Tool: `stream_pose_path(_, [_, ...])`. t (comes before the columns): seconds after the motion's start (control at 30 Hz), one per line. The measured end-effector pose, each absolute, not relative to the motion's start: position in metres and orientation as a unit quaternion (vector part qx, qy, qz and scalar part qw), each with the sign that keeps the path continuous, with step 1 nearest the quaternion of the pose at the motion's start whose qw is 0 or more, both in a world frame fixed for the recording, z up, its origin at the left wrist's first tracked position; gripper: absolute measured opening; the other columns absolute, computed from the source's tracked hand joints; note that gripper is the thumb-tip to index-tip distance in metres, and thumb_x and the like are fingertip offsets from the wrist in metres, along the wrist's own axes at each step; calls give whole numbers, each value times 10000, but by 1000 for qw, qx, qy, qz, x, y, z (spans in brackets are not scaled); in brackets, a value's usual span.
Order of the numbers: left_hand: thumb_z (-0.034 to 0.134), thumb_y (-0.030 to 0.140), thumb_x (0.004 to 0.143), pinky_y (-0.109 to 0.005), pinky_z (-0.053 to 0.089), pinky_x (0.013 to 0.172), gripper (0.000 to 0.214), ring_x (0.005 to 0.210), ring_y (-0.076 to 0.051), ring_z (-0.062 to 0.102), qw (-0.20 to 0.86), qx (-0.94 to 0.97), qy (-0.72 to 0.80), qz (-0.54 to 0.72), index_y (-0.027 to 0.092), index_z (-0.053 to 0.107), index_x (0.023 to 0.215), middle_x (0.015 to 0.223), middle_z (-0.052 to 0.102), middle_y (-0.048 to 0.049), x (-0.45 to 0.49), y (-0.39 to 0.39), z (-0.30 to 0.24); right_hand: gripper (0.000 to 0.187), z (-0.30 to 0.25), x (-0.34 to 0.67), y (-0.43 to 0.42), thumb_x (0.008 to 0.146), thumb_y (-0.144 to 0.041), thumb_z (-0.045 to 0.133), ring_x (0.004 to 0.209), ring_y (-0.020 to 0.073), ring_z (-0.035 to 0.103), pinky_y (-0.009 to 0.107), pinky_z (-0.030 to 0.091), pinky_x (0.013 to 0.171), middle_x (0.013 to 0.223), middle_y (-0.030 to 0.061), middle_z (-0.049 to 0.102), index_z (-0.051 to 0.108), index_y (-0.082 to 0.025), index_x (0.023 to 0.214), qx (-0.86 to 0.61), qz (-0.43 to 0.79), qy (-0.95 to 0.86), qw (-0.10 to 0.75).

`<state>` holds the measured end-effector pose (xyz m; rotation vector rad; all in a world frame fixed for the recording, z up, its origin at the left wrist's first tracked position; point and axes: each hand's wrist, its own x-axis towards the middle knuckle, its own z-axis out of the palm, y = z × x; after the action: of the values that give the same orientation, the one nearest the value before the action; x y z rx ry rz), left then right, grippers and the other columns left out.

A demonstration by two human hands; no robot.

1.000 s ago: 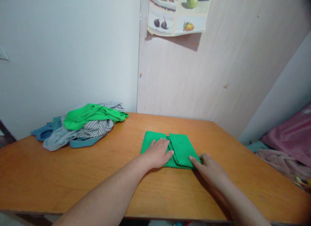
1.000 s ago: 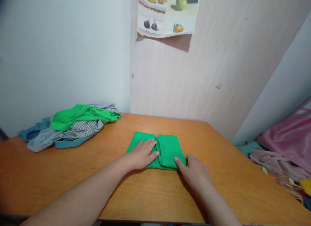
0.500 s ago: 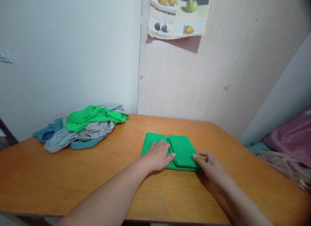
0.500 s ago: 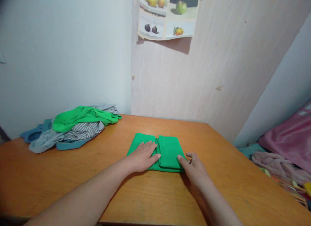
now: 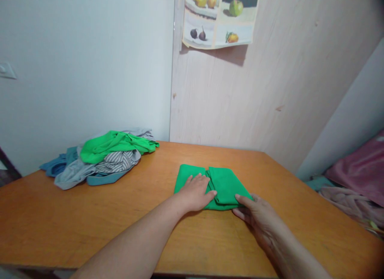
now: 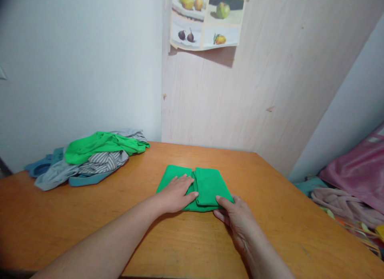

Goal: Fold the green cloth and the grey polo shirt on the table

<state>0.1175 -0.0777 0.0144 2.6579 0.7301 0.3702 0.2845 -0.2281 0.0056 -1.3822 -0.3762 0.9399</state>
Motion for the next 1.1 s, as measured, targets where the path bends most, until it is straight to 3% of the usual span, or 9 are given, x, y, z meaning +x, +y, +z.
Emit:
stream_pose_path(0.13, [406, 589, 942, -509, 330, 1125, 612, 1391, -355, 396, 210, 937, 248, 131, 142, 526, 1342, 1451, 509, -169, 118, -77, 21, 320, 0, 299, -221, 674, -225, 799, 689, 140, 679, 206, 581, 564, 821, 26, 709, 583, -194, 908, -619, 363, -167, 676])
stream_pose_path(0.23, [420, 562, 945, -422, 444, 1024, 529, 1235, -300, 560, 249, 930, 227, 146, 186, 572, 1285, 1346, 607, -116, 116, -76, 29, 244, -4, 319, -217, 669, -173, 752, 562, 113, 621, 179, 531, 473, 707, -4, 665, 571, -195, 831, -594, 328, -166, 716])
stream_pose_path(0.37, [463, 487, 936, -342, 500, 882, 361, 1040, -234, 639, 241, 934, 204, 166, 237, 659, 1107, 1133, 702, -42, 113, -73, 35, 237, -4, 330, -216, 673, -214, 772, 644, 135, 662, 208, 569, 544, 818, 30, 716, 621, -189, 854, -580, 310, -131, 742])
stream_pose_path(0.53, [587, 517, 851, -461, 411, 1013, 367, 1177, -308, 557, 106, 958, 210, 164, 267, 689, 1099, 1178, 677, -62, 108, -72, 33, 494, 4, 307, -216, 657, -354, 845, 806, 188, 715, 276, 608, 694, 1020, 69, 736, 634, -219, 1083, -559, 343, -163, 737])
stream_pose_path(0.67, [552, 666, 823, -540, 338, 1074, 585, 1338, -368, 422, 89, 960, 237, 123, 284, 634, 1259, 1415, 543, -94, 103, -68, 31, 856, 8, 293, -213, 585, -275, 876, 882, 213, 724, 318, 610, 766, 1104, 67, 713, 461, -281, 1335, -543, 291, -185, 766])
stream_pose_path(0.73, [526, 732, 805, -545, 326, 1083, 675, 1363, -373, 394, 96, 959, 245, 106, 293, 601, 1313, 1473, 490, -98, 101, -65, 32, 941, 7, 294, -212, 559, -236, 878, 906, 214, 720, 317, 608, 782, 1115, 62, 707, 411, -286, 1374, -554, 273, -188, 764])
stream_pose_path(0.97, [490, 807, 774, -547, 291, 1101, 805, 1388, -380, 365, 115, 957, 253, 79, 304, 535, 1400, 1543, 403, -114, 101, -62, 32, 658, 6, 289, -216, 602, -294, 872, 935, 216, 720, 340, 598, 829, 1128, 67, 712, 521, -259, 1158, -524, 328, -182, 765])
stream_pose_path(1.1, [508, 811, 758, -565, 262, 1102, 813, 1395, -396, 343, 132, 953, 259, 81, 316, 535, 1402, 1557, 384, -109, 101, -61, 33, 698, 4, 284, -216, 638, -306, 842, 993, 211, 705, 327, 586, 849, 1189, 67, 693, 482, -280, 1236, -535, 314, -225, 752])
